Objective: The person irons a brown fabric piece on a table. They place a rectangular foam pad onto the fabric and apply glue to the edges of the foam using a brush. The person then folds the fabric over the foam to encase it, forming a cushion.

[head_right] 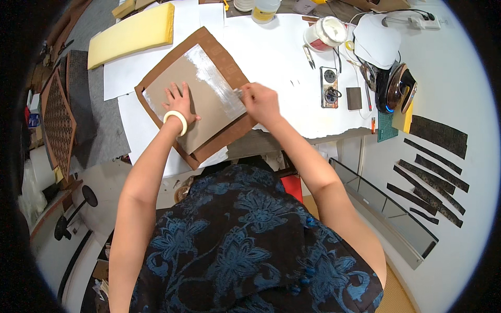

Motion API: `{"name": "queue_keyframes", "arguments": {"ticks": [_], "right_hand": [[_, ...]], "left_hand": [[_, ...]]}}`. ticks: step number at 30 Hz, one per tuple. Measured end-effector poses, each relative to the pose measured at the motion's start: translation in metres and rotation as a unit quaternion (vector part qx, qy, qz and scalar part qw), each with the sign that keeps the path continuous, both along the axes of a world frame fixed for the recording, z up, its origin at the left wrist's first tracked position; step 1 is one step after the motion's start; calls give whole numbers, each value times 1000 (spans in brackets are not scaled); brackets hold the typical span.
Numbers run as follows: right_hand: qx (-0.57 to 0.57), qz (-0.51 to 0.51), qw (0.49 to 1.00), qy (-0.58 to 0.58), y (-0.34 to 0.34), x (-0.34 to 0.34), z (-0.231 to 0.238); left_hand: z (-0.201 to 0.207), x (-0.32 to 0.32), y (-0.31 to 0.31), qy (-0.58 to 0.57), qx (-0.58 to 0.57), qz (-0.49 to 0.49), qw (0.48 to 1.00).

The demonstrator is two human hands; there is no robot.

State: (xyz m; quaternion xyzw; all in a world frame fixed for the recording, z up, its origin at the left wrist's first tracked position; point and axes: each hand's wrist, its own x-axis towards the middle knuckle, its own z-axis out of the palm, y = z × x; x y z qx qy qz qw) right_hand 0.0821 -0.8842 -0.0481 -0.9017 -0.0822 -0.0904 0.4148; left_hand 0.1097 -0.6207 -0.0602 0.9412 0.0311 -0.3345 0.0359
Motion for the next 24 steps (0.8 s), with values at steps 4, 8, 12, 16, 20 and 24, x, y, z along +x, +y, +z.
{"name": "queue_keyframes", "arguments": {"ticks": [4, 8, 12, 16, 20, 24], "right_hand": [[-4, 36, 999, 21, 8, 9, -20], [29, 49, 998, 32, 20, 20, -6], [-30, 35, 999, 6, 6, 47, -17], [46, 108, 993, -21, 27, 49, -21], [-15, 5, 1000, 23, 20, 82, -6], [-3, 120, 993, -7, 26, 90, -23]], "left_hand": [[-1, 0, 1, 1, -8, -4, 1000], [-1, 1, 2, -1, -12, 0, 1000], [-1, 0, 1, -1, -7, -5, 1000], [-3, 3, 4, 2, -6, -13, 1000], [0, 2, 5, 0, -5, -14, 1000], [-1, 0, 3, -4, -12, -17, 1000]]}}
